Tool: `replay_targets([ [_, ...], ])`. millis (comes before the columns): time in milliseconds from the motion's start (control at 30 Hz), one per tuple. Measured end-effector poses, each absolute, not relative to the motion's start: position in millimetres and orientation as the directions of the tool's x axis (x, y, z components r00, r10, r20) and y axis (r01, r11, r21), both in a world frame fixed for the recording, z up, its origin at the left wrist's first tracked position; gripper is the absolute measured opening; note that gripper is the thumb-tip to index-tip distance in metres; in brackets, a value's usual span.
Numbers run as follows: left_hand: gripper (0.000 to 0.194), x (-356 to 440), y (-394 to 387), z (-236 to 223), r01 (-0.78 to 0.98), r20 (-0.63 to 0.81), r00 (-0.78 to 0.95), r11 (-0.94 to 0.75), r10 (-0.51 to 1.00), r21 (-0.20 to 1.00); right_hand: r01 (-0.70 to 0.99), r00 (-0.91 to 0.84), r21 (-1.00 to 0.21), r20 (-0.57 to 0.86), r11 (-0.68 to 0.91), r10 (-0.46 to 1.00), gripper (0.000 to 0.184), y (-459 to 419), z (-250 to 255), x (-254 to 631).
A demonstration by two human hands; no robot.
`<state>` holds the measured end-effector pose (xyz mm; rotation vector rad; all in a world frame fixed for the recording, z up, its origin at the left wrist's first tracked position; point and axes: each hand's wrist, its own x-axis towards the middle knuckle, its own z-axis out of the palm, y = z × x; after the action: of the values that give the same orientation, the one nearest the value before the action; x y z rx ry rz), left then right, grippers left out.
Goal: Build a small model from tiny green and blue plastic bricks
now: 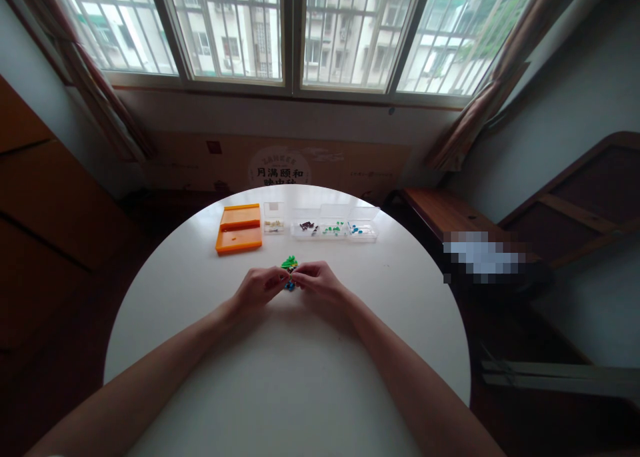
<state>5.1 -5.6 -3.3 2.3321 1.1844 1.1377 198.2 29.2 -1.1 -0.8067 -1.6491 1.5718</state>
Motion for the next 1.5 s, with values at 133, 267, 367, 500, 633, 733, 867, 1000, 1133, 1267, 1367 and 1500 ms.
replay_targets([
  [133,0.017,4.2,-5.0,-4.6,0.545,0.517,0.354,-0.621,0.78,0.564,-0.03,-0.553,-0.997,0.073,0.068,0.83,0.036,29.5,-2.2,198.2],
  [267,0.017,4.0,-4.6,-5.6,0.545,0.508,0.357,-0.616,0.784,0.568,-0.011,-0.555,-0.997,0.071,0.079,0.829,0.039,29.8,-2.4,198.7],
  [367,0.018,4.6,-4.8,-5.3,0.546,0.512,0.361,-0.622,0.779,0.562,-0.013,-0.557,-0.996,0.082,0.09,0.827,0.039,29.5,-1.7,198.9],
  [500,0.02,5.2,-5.6,-3.8,0.551,0.512,0.359,-0.62,0.78,0.559,-0.011,-0.551,-0.997,0.073,0.08,0.831,0.039,29.1,-0.5,198.8],
  [633,0.019,4.7,-5.5,-3.2,0.553,0.507,0.366,-0.621,0.78,0.556,-0.01,-0.56,-0.995,0.086,0.097,0.824,0.037,30.1,-2.7,199.1],
  [733,0.018,4.5,-5.1,-3.4,0.549,0.511,0.375,-0.63,0.773,0.55,-0.008,-0.571,-0.994,0.093,0.107,0.816,0.035,31.2,-5.4,199.2],
  [867,0.018,4.7,-4.6,-3.8,0.536,0.514,0.368,-0.628,0.775,0.564,-0.012,-0.576,-0.995,0.091,0.102,0.812,0.036,31.6,-5.7,199.5],
  [1000,0.021,3.9,-3.4,-6.0,0.529,0.515,0.377,-0.635,0.77,0.563,-0.004,-0.577,-0.993,0.097,0.116,0.811,0.036,31.4,-4.6,200.2],
  [1133,0.022,2.5,-2.6,-7.5,0.51,0.52,0.403,-0.656,0.753,0.556,-0.008,-0.586,-0.993,0.1,0.118,0.804,0.037,31.7,-4.1,200.2],
  [1267,0.02,2.6,-3.3,-5.8,0.501,0.539,0.406,-0.673,0.738,0.544,0.01,-0.576,-0.994,0.085,0.111,0.813,0.04,31.6,-2.9,199.5],
  [1367,0.018,3.5,-3.9,-4.2,0.503,0.555,0.4,-0.681,0.729,0.532,0.007,-0.575,-0.995,0.075,0.097,0.815,0.04,30.9,-1.4,198.9],
  [1500,0.019,4.8,-4.4,-3.3,0.5,0.557,0.389,-0.676,0.734,0.541,0.0,-0.568,-0.996,0.071,0.086,0.82,0.038,29.2,1.4,198.6],
])
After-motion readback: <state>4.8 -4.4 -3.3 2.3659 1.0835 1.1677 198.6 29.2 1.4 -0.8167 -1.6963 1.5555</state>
